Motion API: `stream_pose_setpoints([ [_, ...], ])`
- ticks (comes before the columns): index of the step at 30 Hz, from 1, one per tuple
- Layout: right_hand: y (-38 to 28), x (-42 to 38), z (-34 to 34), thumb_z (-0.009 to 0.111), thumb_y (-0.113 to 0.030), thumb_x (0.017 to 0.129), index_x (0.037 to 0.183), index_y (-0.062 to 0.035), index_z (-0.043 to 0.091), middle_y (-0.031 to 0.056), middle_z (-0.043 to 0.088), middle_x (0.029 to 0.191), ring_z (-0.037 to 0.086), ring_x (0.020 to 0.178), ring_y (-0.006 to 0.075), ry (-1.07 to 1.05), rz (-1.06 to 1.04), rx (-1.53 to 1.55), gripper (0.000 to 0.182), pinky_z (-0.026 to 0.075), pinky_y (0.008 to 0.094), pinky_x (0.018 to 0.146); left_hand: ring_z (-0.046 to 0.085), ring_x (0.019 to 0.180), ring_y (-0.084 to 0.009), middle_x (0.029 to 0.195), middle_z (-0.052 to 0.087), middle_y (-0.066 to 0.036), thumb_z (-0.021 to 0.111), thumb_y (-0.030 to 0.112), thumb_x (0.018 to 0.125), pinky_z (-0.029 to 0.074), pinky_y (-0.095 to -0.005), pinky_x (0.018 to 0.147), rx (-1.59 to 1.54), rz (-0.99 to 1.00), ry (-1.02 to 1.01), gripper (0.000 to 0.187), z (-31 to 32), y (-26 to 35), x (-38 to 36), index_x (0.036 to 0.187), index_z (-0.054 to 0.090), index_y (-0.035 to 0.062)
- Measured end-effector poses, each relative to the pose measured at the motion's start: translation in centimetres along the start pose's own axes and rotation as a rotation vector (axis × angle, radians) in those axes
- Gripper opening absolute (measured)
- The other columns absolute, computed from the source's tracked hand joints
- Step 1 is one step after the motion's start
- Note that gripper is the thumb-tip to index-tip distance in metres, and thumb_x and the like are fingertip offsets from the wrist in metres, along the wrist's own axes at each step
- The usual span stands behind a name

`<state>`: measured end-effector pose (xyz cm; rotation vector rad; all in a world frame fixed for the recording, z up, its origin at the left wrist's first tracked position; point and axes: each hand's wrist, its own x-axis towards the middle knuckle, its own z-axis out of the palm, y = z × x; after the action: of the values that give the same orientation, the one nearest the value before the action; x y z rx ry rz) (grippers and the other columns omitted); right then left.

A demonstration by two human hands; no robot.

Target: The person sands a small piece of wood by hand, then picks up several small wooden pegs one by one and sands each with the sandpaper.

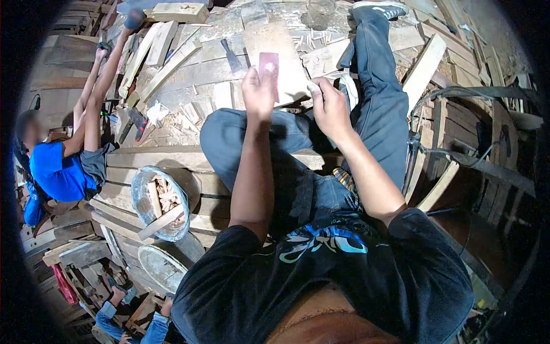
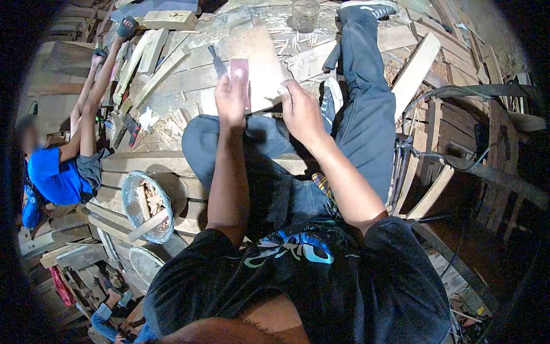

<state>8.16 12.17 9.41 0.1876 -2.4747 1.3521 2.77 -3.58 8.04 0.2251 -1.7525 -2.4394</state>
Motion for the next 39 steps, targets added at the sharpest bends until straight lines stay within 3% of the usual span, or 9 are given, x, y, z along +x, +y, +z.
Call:
stream_pose_setpoints([
  [7, -1.0, -0.3, -0.3, 0.052, -0.015, 0.099, 0.105, 0.0023, 0.058, 0.0278, 0.064, 0.085, 0.065, 0.084, 0.0452, -0.137, 0.062, 0.055, 0.020, 0.050, 0.0487, 0.072, 0.057, 0.070, -0.0056, 0.086, 0.067, 0.000, 0.062, 0.016, 0.099, 0.047, -0.0221, 0.062, 0.112, -0.182, -0.308, 0.020, 0.7, -0.2, -0.9, 0.107, 0.067, -0.0012],
  [14, -0.9, -0.2, 0.0, 0.057, -0.009, 0.092, 0.111, 0.0018, 0.056, 0.0266, 0.065, 0.090, 0.064, 0.089, 0.0449, -0.225, -0.091, -0.100, 0.022, 0.050, 0.0501, 0.077, 0.055, 0.068, -0.0046, 0.079, 0.066, -0.001, 0.065, 0.014, 0.096, 0.047, -0.0243, 0.061, 0.286, 0.081, -0.158, 0.015, 1.1, 0.2, -1.3, 0.097, 0.069, -0.0004],
  [18, -1.1, -0.3, 0.0, 0.057, -0.009, 0.091, 0.105, -0.0003, 0.053, 0.0270, 0.064, 0.082, 0.063, 0.082, 0.0468, -0.174, -0.059, -0.100, 0.017, 0.049, 0.0536, 0.071, 0.056, 0.071, -0.0057, 0.082, 0.067, 0.000, 0.066, 0.014, 0.095, 0.047, -0.0251, 0.062, 0.131, -0.073, -0.231, 0.017, 0.9, -0.4, -0.8, 0.103, 0.068, -0.0009],
  [20, -0.1, 0.1, 0.3, 0.057, -0.008, 0.091, 0.105, -0.0006, 0.053, 0.0274, 0.063, 0.081, 0.063, 0.082, 0.0470, -0.075, -0.010, -0.107, 0.016, 0.049, 0.0537, 0.071, 0.056, 0.071, -0.0055, 0.083, 0.067, 0.000, 0.064, 0.012, 0.096, 0.047, -0.0242, 0.062, 0.205, 0.175, -0.260, 0.016, 2.0, -0.9, -1.4, 0.104, 0.068, -0.0007],
  [24, -1.4, -0.2, -0.2, 0.057, -0.007, 0.090, 0.103, 0.0006, 0.054, 0.0292, 0.062, 0.082, 0.063, 0.083, 0.0476, -0.202, -0.086, -0.126, 0.015, 0.049, 0.0541, 0.070, 0.057, 0.072, -0.0056, 0.085, 0.068, -0.002, 0.067, 0.012, 0.093, 0.047, -0.0238, 0.064, 0.165, -0.041, -0.139, 0.018, 1.0, -0.9, -0.1, 0.106, 0.068, -0.0005],
  [26, -0.7, 0.1, 0.2, 0.057, -0.005, 0.089, 0.103, 0.0001, 0.054, 0.0289, 0.063, 0.083, 0.063, 0.084, 0.0472, -0.158, -0.044, -0.117, 0.015, 0.050, 0.0536, 0.071, 0.054, 0.064, -0.0047, 0.077, 0.064, 0.001, 0.066, 0.013, 0.095, 0.045, -0.0233, 0.056, 0.206, 0.063, -0.147, 0.013, 1.6, -1.1, -0.9, 0.098, 0.067, 0.0000],
  [28, -0.2, 0.0, 0.5, 0.057, -0.004, 0.089, 0.104, -0.0002, 0.054, 0.0288, 0.063, 0.083, 0.064, 0.084, 0.0470, -0.140, -0.026, -0.092, 0.016, 0.050, 0.0535, 0.071, 0.054, 0.066, -0.0042, 0.080, 0.065, 0.000, 0.067, 0.015, 0.095, 0.045, -0.0229, 0.057, 0.109, 0.030, -0.273, 0.015, 1.6, -0.3, -1.3, 0.100, 0.067, 0.0003],
  [31, -0.8, -0.5, 0.5, 0.056, -0.004, 0.089, 0.105, 0.0015, 0.055, 0.0287, 0.063, 0.084, 0.063, 0.084, 0.0472, -0.137, -0.003, -0.086, 0.017, 0.050, 0.0532, 0.072, 0.054, 0.068, -0.0042, 0.084, 0.065, 0.001, 0.068, 0.013, 0.095, 0.044, -0.0228, 0.055, 0.195, -0.129, -0.125, 0.014, 1.1, 0.3, -0.9, 0.104, 0.066, 0.0023],
  [39, -0.5, -0.6, 0.4, 0.057, -0.008, 0.091, 0.104, 0.0019, 0.056, 0.0291, 0.063, 0.082, 0.064, 0.085, 0.0469, -0.127, 0.030, -0.073, 0.016, 0.049, 0.0535, 0.072, 0.053, 0.061, -0.0040, 0.075, 0.063, 0.002, 0.066, 0.016, 0.095, 0.042, -0.0219, 0.052, 0.171, -0.101, -0.217, 0.017, 1.6, -0.2, -1.1, 0.104, 0.068, 0.0012],
])
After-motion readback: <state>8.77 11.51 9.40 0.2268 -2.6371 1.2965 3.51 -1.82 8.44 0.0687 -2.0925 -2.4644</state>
